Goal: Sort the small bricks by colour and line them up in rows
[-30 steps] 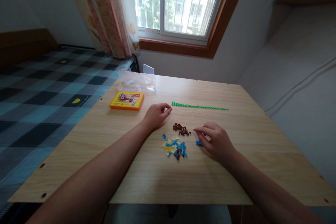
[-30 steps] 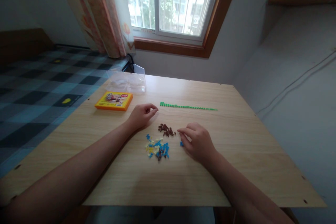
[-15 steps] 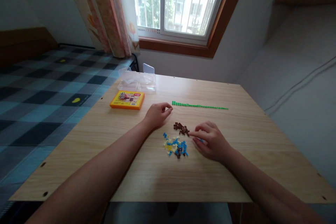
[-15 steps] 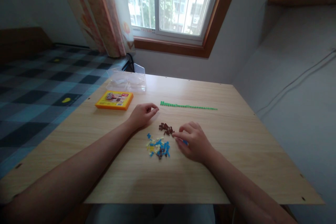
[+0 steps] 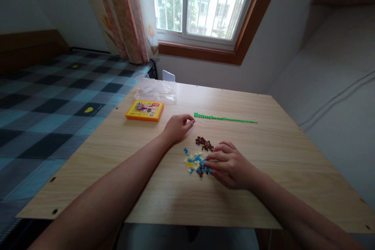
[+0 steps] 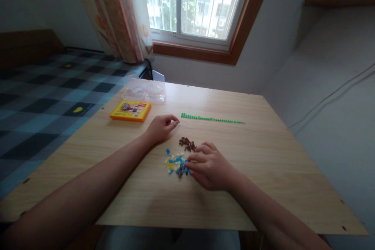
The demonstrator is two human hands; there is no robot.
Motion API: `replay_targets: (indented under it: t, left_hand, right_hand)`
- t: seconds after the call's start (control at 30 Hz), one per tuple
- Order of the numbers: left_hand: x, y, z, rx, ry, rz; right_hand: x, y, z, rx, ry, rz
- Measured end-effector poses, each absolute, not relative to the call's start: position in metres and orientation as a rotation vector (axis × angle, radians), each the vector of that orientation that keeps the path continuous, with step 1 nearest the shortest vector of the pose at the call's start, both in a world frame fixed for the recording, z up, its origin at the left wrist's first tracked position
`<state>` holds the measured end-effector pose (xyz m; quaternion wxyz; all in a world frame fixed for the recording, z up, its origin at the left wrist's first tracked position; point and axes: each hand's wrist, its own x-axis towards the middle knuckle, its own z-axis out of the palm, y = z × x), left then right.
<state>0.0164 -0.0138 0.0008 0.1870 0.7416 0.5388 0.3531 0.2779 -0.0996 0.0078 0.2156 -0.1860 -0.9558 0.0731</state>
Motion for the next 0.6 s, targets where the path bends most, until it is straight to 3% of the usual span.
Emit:
replay_targets:
  t: [0.6]
  left_hand:
    - [0.0163, -0.0132, -0.001, 2.089, 1.531, 0.989]
  right_hand:
    - [0.2812, -0.0988, 0.0041, -0.539, -2.656, 0.175]
